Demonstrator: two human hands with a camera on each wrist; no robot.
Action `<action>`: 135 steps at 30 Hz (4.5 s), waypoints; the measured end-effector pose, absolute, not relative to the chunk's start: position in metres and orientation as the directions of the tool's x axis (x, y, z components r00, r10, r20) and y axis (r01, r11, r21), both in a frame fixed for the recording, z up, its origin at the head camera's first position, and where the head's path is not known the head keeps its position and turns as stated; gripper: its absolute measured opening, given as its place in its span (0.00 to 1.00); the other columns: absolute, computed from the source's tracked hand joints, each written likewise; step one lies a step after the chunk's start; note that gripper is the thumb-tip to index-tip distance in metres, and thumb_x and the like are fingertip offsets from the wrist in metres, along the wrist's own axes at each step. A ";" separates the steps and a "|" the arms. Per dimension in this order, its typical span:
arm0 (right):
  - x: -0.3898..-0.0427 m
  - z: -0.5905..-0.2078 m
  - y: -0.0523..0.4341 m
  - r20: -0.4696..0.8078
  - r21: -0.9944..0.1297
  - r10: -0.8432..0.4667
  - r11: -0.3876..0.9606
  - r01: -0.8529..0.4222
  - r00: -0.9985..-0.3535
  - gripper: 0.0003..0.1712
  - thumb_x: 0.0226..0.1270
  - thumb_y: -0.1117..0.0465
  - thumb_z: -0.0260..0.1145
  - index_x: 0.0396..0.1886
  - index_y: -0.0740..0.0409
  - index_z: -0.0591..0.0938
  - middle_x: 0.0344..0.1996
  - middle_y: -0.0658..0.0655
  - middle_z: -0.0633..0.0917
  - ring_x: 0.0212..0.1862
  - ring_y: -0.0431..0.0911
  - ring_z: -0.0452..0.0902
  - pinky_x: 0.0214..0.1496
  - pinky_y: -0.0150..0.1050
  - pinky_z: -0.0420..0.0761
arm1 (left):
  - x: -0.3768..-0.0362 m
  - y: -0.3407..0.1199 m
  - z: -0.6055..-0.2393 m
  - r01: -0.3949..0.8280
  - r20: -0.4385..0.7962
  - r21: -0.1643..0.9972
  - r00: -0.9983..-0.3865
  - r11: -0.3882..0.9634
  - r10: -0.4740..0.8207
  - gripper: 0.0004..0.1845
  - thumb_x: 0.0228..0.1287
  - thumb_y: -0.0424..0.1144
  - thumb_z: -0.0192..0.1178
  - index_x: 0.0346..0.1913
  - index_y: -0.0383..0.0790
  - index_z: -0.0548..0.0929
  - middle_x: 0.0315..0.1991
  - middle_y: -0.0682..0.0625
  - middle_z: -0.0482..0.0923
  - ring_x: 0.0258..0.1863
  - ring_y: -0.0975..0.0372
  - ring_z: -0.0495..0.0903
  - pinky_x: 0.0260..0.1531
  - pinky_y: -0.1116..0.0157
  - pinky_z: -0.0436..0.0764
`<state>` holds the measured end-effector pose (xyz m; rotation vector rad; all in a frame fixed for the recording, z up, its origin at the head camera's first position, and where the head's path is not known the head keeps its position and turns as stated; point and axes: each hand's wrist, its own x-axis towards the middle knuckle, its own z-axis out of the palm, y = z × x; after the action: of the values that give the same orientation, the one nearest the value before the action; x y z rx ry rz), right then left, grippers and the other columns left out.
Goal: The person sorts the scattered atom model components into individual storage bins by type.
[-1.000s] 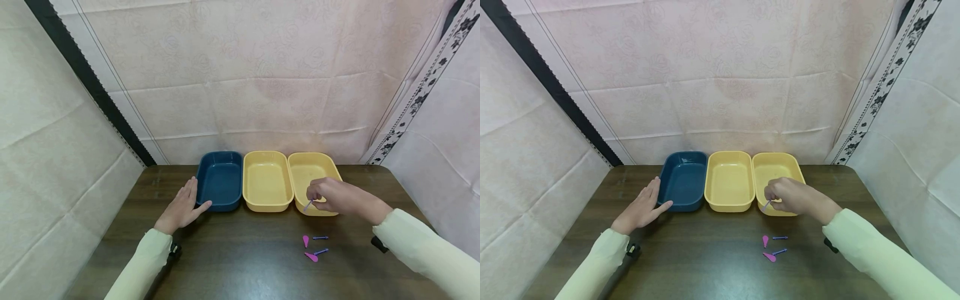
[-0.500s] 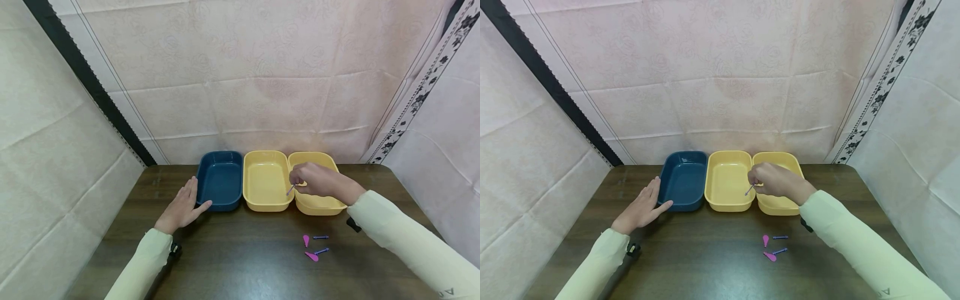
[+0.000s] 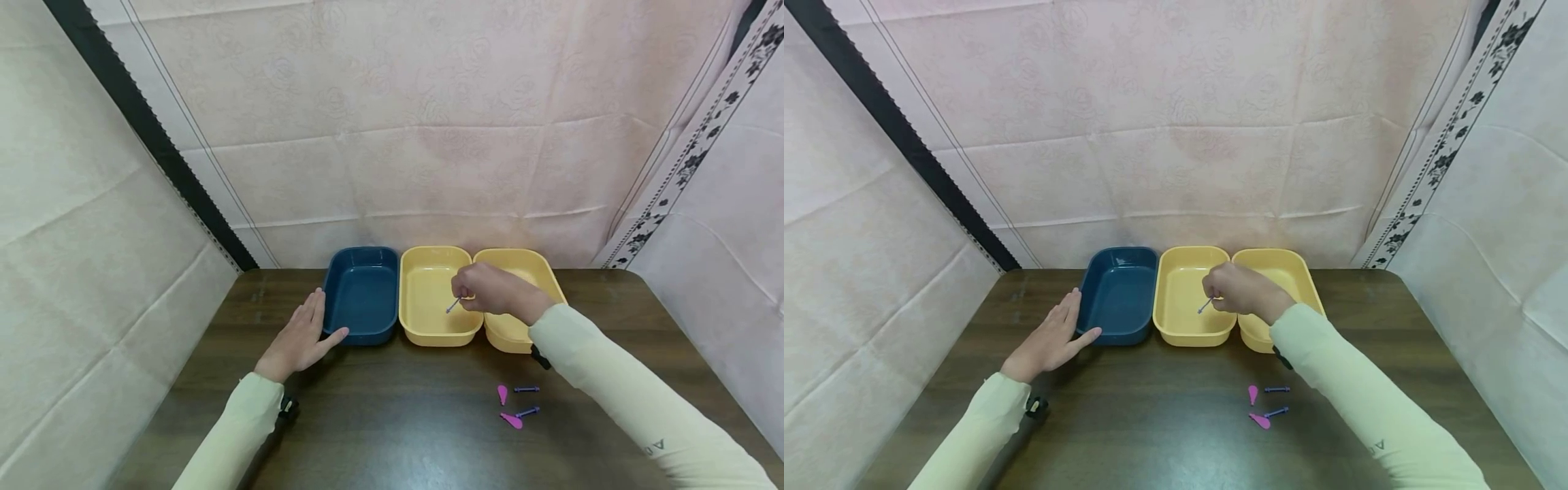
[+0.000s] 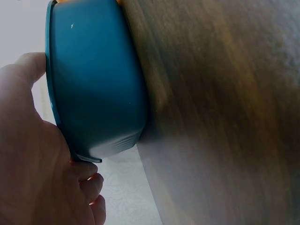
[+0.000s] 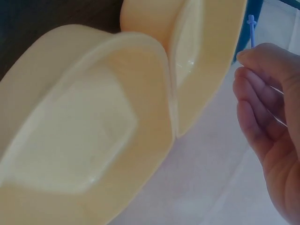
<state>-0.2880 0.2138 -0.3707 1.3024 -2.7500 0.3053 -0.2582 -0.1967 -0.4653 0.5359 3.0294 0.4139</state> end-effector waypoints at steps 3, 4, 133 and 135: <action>-0.290 -0.377 0.211 0.160 -0.129 -0.740 0.641 -0.757 -0.654 0.06 0.58 0.72 0.76 0.34 0.61 0.87 0.32 0.55 0.86 0.35 0.44 0.81 0.40 0.40 0.86 | -0.258 -0.196 -0.466 0.332 0.006 0.265 -0.940 0.906 0.342 0.58 0.76 0.75 0.43 0.85 0.30 0.39 0.88 0.36 0.36 0.87 0.42 0.43 0.85 0.42 0.48; -0.290 -0.378 0.211 0.161 -0.122 -0.731 0.652 -0.749 -0.663 0.07 0.59 0.72 0.76 0.36 0.62 0.87 0.34 0.57 0.87 0.37 0.46 0.83 0.42 0.42 0.87 | -0.258 -0.196 -0.467 0.331 0.004 0.264 -0.940 0.906 0.342 0.58 0.76 0.75 0.43 0.85 0.30 0.39 0.88 0.36 0.36 0.87 0.42 0.42 0.85 0.42 0.48; -0.263 -0.371 0.211 0.172 -0.166 -0.759 0.606 -0.778 -0.628 0.10 0.55 0.69 0.76 0.27 0.54 0.83 0.28 0.50 0.83 0.31 0.38 0.76 0.35 0.31 0.79 | -0.258 -0.193 -0.458 0.364 0.022 0.200 -0.930 0.910 0.367 0.57 0.76 0.73 0.44 0.84 0.27 0.46 0.87 0.33 0.41 0.86 0.39 0.45 0.84 0.40 0.51; -0.267 -0.376 0.209 0.151 -0.174 -0.753 0.618 -0.767 -0.641 0.10 0.56 0.69 0.76 0.28 0.54 0.83 0.28 0.50 0.83 0.31 0.38 0.75 0.35 0.31 0.79 | -0.258 -0.193 -0.458 0.360 0.021 0.200 -0.932 0.911 0.363 0.57 0.76 0.73 0.45 0.84 0.27 0.46 0.87 0.33 0.41 0.86 0.39 0.45 0.84 0.40 0.51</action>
<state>-0.2672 0.2095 -0.3756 1.3020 -2.7683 0.3433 -0.2578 -0.1933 -0.4580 0.5775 3.0550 0.3154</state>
